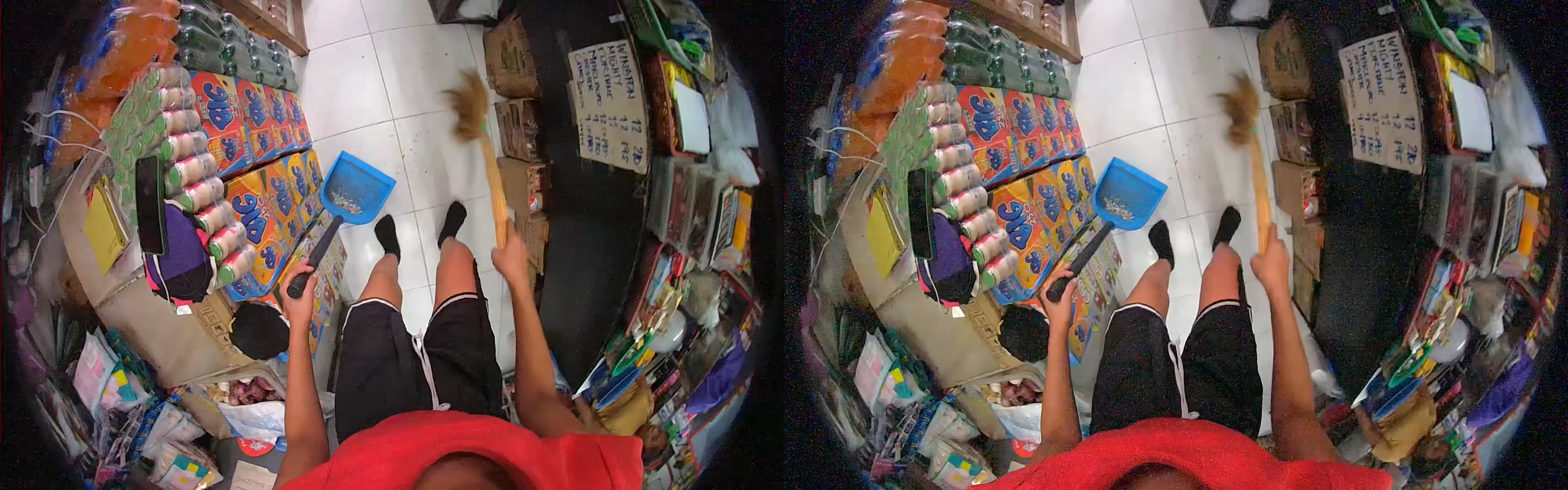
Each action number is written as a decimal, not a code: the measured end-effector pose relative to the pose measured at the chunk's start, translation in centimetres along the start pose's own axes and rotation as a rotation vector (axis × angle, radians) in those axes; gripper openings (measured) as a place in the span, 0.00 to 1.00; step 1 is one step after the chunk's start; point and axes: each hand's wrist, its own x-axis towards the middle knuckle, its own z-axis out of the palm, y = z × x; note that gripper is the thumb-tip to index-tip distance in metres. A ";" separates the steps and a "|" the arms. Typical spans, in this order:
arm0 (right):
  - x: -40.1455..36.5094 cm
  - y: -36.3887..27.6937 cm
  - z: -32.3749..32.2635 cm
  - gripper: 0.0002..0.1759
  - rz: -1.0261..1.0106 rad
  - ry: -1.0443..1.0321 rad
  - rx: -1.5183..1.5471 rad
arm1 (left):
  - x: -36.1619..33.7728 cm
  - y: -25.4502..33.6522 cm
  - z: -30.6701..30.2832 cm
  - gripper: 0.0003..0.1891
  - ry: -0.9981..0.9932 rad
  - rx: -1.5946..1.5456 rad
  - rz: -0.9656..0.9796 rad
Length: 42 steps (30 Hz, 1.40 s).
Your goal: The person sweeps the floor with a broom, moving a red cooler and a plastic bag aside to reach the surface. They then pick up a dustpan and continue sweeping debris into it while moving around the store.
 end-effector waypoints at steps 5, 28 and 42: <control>8.2 0.6 2.8 0.27 0.102 -0.002 0.200 | 0.3 0.4 3.1 0.06 0.094 -0.002 0.026; 30.9 -1.1 -19.0 0.36 -0.423 -0.083 -0.250 | -2.1 9.1 17.8 0.07 0.524 -0.053 -0.081; 32.9 -5.6 -18.3 0.27 -0.570 -0.316 -0.271 | -4.8 8.0 20.3 0.09 0.734 -0.227 -0.164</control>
